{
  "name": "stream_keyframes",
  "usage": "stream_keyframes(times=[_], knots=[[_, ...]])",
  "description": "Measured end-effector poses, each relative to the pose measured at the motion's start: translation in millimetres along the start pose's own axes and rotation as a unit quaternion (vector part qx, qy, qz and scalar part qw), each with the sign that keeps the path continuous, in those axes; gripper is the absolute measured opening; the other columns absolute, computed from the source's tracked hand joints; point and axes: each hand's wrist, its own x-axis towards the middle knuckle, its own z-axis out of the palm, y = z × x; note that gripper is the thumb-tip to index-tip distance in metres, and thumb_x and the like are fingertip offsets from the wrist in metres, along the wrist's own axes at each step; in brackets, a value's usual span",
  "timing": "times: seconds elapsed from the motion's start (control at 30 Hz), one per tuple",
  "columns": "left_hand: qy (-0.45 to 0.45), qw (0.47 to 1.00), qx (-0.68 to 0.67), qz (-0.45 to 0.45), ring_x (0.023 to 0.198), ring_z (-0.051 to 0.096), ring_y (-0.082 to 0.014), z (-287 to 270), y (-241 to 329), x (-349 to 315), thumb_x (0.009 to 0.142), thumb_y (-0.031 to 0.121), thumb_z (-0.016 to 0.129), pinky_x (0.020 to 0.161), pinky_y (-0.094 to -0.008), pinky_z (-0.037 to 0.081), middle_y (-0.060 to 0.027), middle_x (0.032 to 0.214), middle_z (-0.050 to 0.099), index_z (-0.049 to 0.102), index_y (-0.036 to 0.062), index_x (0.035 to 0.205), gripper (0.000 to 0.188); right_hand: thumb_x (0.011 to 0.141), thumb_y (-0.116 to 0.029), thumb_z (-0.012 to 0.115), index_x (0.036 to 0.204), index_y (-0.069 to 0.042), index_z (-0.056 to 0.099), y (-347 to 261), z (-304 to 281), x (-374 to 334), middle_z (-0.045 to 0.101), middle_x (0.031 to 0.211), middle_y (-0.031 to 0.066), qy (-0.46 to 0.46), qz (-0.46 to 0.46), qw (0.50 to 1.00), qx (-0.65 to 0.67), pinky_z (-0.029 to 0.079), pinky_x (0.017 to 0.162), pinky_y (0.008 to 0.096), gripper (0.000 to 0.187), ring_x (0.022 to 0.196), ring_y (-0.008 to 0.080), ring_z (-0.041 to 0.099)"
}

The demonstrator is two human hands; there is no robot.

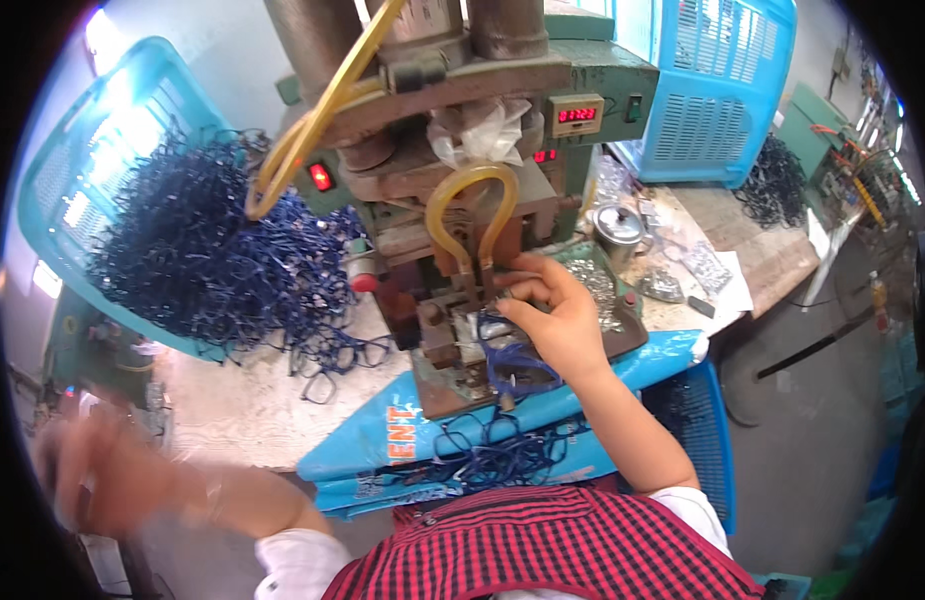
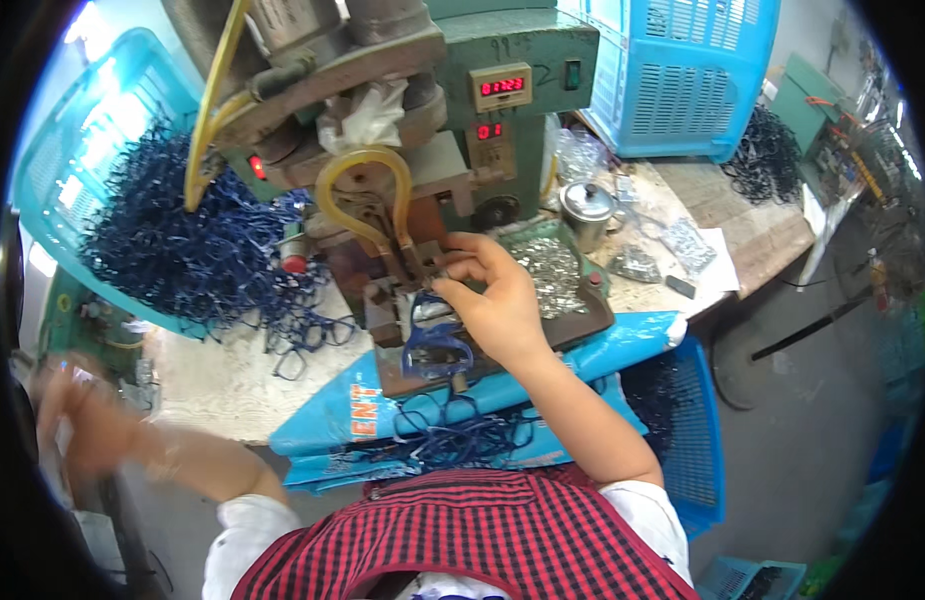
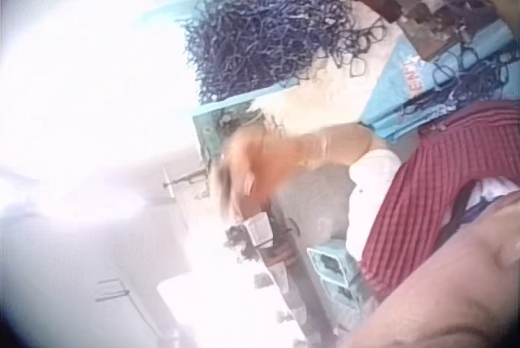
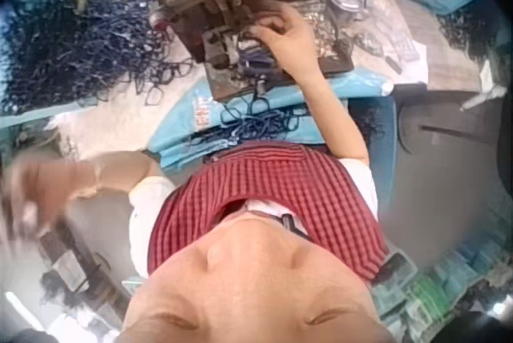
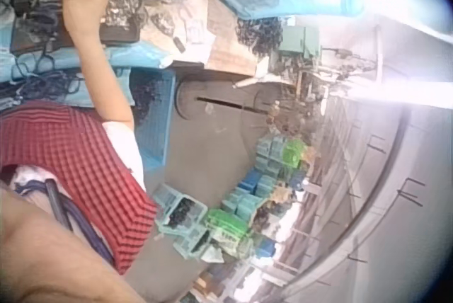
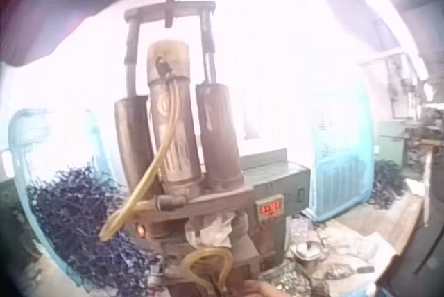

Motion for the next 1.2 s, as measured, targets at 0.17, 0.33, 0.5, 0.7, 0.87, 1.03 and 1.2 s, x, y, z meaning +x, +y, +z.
stream_keyframes(times=[0.17,0.33,0.5,0.7,0.87,1.03,1.2], knots=[[-0.163,0.338,0.798,-0.471,0.09,0.067,-0.0316,-159,-19,-180,0.081,-0.003,0.061,0.079,-0.0358,0.054,-0.0129,0.1,0.067,0.073,0.0076,0.1,0.025,0.084,0.007,0.069,0.137,0.005,0.042,-3,11,-6,0.069,0.094,0.0072,-0.022,0.032,0.995,0.097,0.05,0.083,0.025,0.059,0.091,0.0112,0.064],[-0.374,0.199,0.743,-0.518,0.089,0.062,-0.0246,-181,21,-251,0.071,0.005,0.066,0.076,-0.0386,0.049,-0.0054,0.091,0.058,0.074,0.014,0.083,0.017,0.085,0.004,0.068,0.136,0.006,0.043,0,18,-9,0.071,0.093,0.0071,0.016,0.016,0.994,0.103,0.048,0.082,0.0237,0.057,0.089,0.0094,0.063],[-0.215,0.309,0.831,-0.41,0.076,0.064,-0.0324,-162,16,-218,0.077,0.0,0.064,0.068,-0.0398,0.052,-0.0102,0.084,0.064,0.067,0.0059,0.086,0.012,0.084,0.002,0.068,0.134,0.006,0.045,4,17,-13,0.07,0.09,0.0058,0.021,-0.003,0.998,0.067,0.048,0.085,0.0253,0.055,0.092,0.0103,0.062],[0.308,0.733,0.53,-0.296,0.078,0.061,-0.0155,-60,-51,-160,0.104,0.011,0.052,0.056,-0.0287,0.056,-0.0124,0.096,0.062,0.053,0.001,0.121,0.02,0.084,0.009,0.064,0.138,0.004,0.041,12,23,-15,0.067,0.091,0.0067,0.052,0.01,0.99,0.129,0.048,0.09,0.0291,0.058,0.093,0.0135,0.063],[0.007,0.637,0.73,-0.247,0.088,0.066,-0.0221,-71,-111,-131,0.095,-0.003,0.061,0.078,-0.0326,0.054,-0.0146,0.103,0.067,0.06,-0.0052,0.111,0.016,0.086,0.005,0.067,0.136,0.006,0.043,0,26,-16,0.068,0.088,0.0062,0.059,0.045,0.981,0.178,0.047,0.089,0.0268,0.056,0.1,0.013,0.061],[0.115,0.709,0.649,-0.252,0.077,0.07,-0.0155,-64,-123,-125,0.1,0.002,0.057,0.064,-0.023,0.056,-0.0121,0.096,0.067,0.059,-0.0075,0.114,0.017,0.086,0.005,0.068,0.135,0.006,0.045,0,26,-15,0.069,0.091,0.0057,0.049,0.047,0.982,0.176,0.048,0.085,0.0244,0.054,0.09,0.0102,0.062],[0.112,0.688,0.654,-0.295,0.075,0.069,-0.0129,-64,-120,-118,0.099,0.002,0.059,0.064,-0.0224,0.055,-0.0102,0.09,0.069,0.062,-0.007,0.11,0.014,0.085,0.006,0.068,0.134,0.006,0.045,-2,27,-17,0.069,0.091,0.0061,0.062,0.047,0.984,0.163,0.046,0.092,0.0274,0.054,0.1,0.013,0.062]])
